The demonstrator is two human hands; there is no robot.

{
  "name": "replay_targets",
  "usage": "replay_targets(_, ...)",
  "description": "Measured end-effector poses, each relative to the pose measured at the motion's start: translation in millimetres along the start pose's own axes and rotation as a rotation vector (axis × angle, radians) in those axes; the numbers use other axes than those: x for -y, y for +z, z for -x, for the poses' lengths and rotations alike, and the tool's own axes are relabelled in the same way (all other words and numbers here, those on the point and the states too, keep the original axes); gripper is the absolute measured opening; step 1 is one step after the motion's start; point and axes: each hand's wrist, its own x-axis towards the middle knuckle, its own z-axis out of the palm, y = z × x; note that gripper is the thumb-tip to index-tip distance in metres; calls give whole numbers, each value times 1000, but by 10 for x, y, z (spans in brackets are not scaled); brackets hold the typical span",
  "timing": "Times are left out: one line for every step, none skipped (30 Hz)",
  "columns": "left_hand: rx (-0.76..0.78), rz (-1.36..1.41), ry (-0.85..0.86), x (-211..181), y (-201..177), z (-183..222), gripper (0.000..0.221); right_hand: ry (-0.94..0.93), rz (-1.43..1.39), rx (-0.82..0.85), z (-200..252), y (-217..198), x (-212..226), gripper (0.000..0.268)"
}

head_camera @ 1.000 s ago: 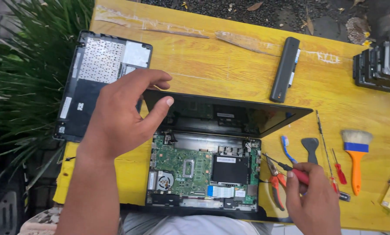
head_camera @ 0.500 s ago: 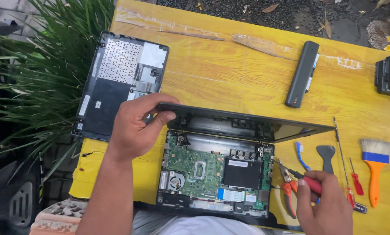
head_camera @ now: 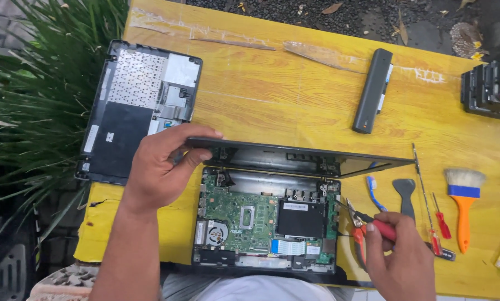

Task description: The person repairs a disassembled ASUS laptop on a yellow workbench. They use a screwdriver and pliers to work on the hinge and screen area, align the LCD panel with the exposed motherboard and chassis, and repeatedly reposition the screen assembly while tightening components.

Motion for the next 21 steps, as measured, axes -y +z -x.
replay_targets(8, 75, -33, 23, 19, 18, 26, -36, -18, -20, -4, 25, -36, 31)
replay_targets(12, 82, -31, 58, 34, 54, 26, -30, -14, -24, -12, 22, -34, 31)
replay_targets(40, 161, -77, 95, 49, 89, 30, -39, -11, -35, -21, 21, -34, 32)
replay_targets(69, 240, -123, 133, 65, 122, 33, -48, -9, -46, -32, 22, -34, 33)
replay_targets(75, 248, -123, 173, 93, 153, 33, -40, -3, -48, -46, 16, -22, 33)
replay_targets(45, 264, -121, 214, 122, 182, 32, -57, -14, -43, -63, 11, -10, 33)
replay_targets(16, 279, -120, 255, 151, 213, 32, -73, -25, -38, -78, 10, -1, 32)
replay_targets(22, 286, -121, 267, 192, 232, 32, -65, -21, -41, -97, 32, -12, 32)
replay_targets(-7, 374, -103, 281, 231, 248, 29, -149, -30, -61, -123, 53, -19, 30)
replay_targets(-36, 461, -85, 297, 268, 263, 26, -233, -40, -81, -149, 76, -25, 27)
replay_targets(-32, 468, -87, 323, 293, 289, 26, -227, -34, -82, -169, 80, -5, 27)
replay_targets(-53, 537, -58, 352, 315, 315, 26, -254, -34, -75, -189, 87, 18, 25)
replay_targets(-76, 606, -32, 383, 335, 345, 26, -283, -33, -66, -210, 95, 43, 24)
replay_targets(-74, 614, -35, 378, 330, 329, 26, -278, -27, -66, -231, 103, 46, 24)
replay_targets(-54, 656, 6, 369, 321, 324, 23, -298, 3, -34, -251, 114, 48, 24)
replay_targets(-35, 698, 48, 361, 308, 320, 21, -319, 32, -1, -270, 125, 54, 24)
replay_targets(-36, 703, 46, 366, 310, 321, 21, -317, 37, 0, -272, 122, 69, 24)
replay_targets(-43, 702, 35, 372, 311, 324, 21, -313, 27, -9, -272, 119, 86, 25)
replay_targets(-51, 700, 22, 372, 310, 338, 21, -309, 16, -15, -268, 120, 101, 26)
replay_targets(-53, 703, 17, 377, 315, 338, 21, -308, 20, -11, -266, 123, 89, 26)
replay_targets(-58, 712, 16, 382, 316, 331, 21, -341, 23, -24, -263, 126, 79, 25)
